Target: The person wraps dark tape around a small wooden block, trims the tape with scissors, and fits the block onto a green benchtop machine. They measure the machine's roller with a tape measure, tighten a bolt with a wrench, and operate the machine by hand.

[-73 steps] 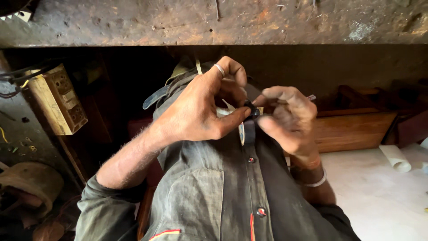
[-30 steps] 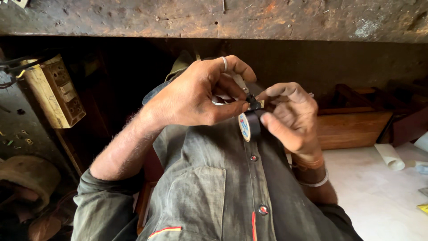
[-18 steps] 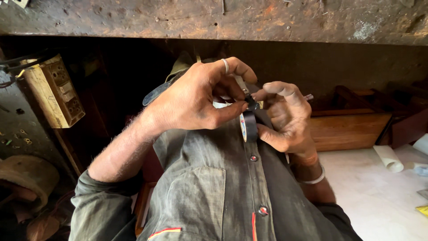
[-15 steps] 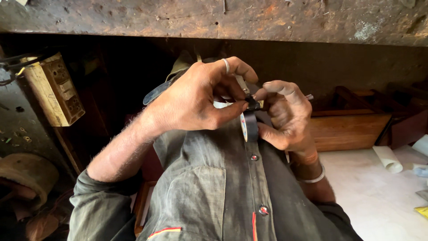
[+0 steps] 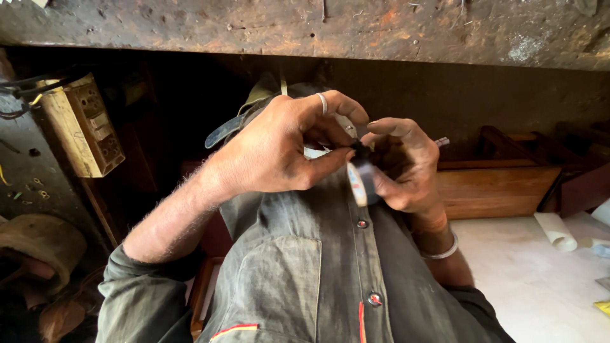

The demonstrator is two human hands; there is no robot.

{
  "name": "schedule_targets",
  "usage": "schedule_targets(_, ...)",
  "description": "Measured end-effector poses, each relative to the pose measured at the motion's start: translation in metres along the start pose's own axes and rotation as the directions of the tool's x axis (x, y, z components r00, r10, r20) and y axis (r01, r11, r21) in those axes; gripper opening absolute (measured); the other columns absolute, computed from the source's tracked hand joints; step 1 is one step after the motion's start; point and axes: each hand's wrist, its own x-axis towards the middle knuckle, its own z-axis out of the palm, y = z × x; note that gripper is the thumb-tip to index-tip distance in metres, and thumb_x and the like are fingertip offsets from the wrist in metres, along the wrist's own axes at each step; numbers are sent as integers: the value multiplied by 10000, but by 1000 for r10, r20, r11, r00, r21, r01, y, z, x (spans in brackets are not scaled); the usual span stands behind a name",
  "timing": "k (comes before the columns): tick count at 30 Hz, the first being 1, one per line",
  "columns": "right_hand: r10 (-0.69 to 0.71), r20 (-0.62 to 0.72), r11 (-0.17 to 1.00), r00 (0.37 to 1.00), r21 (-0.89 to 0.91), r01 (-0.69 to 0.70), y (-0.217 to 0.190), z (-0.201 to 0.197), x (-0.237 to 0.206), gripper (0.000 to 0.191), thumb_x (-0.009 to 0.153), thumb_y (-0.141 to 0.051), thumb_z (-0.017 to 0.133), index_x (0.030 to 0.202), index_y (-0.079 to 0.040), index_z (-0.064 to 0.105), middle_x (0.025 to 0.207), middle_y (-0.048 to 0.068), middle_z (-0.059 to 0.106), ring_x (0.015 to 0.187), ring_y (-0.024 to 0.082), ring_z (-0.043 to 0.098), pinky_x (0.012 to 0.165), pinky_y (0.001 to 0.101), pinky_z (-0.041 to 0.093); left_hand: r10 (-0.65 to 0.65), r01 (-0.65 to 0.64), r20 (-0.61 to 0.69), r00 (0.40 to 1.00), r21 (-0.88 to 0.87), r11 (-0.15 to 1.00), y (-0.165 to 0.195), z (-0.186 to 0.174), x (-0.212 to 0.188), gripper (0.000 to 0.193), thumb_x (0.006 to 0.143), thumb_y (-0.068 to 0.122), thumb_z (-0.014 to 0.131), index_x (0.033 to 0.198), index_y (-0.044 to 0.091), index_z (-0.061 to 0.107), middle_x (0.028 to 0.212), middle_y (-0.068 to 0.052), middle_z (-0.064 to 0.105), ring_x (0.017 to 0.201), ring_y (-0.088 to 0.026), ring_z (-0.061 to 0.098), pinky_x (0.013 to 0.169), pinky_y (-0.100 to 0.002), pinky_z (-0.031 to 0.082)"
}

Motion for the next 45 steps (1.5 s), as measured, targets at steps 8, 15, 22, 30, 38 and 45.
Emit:
schedule_targets(8, -35, -38, 999, 999, 40, 36, 3, 1, -2, 471, 925, 49, 755, 1351, -26, 568, 1082, 76, 677, 981, 120, 688, 860, 262, 585, 12, -13, 21, 1000, 60, 998, 3, 0, 1, 407, 928, 31, 746, 1306, 66, 600, 976, -72, 809, 938, -189, 823, 846, -309, 618)
schedule_targets(15, -25, -62, 999, 998, 29, 27, 11, -1, -4, 469, 914, 26, 783, 1333, -14, 575, 1064, 66, 669, 969, 105, 664, 867, 243, 565, 24, -26, 90, 996, 27, 999, 4, -5, 3, 452, 921, 4, 717, 1350, 70, 590, 1021, -84, 806, 996, -201, 815, 878, -322, 611)
schedule_targets(22, -32, -93, 999, 995, 12, 34, 13, -2, -1, 420, 906, 2, 787, 1282, -13, 601, 1062, 40, 651, 942, 77, 636, 874, 235, 560, -13, 7, 132, 991, 40, 999, 1, -9, 0, 525, 917, 17, 691, 1412, 65, 524, 1061, -97, 818, 1013, -213, 828, 870, -338, 620)
schedule_targets(30, 78, -117, 997, 990, 1, -78, -8, 2, 8, 337, 940, 39, 726, 1250, 16, 596, 1103, 55, 661, 1000, 106, 657, 898, 259, 567, 219, -239, 156, 963, 124, 963, 16, -8, 4, 859, 772, 282, 931, 1406, 4, 424, 1205, -207, 703, 1103, -325, 717, 941, -401, 590)
schedule_targets(38, 7, -153, 959, 988, 280, 37, -22, 0, 10, 219, 1059, 64, 639, 1276, 76, 620, 1110, 129, 699, 1044, 149, 665, 969, 283, 543, -78, 76, 3, 997, -274, 959, 7, 16, -6, 677, 863, 195, 878, 1402, 36, 501, 1287, -116, 686, 1162, -226, 734, 1053, -379, 611)
schedule_targets(45, -160, -181, 977, 970, 108, 181, -13, 12, 4, 400, 939, 115, 743, 1294, 7, 595, 1199, 122, 689, 1080, 163, 696, 908, 302, 599, -54, 27, -18, 998, -676, 736, -17, 17, -24, 632, 1031, 116, 799, 1522, 11, 416, 1449, -158, 580, 1364, -222, 589, 1227, -424, 473)
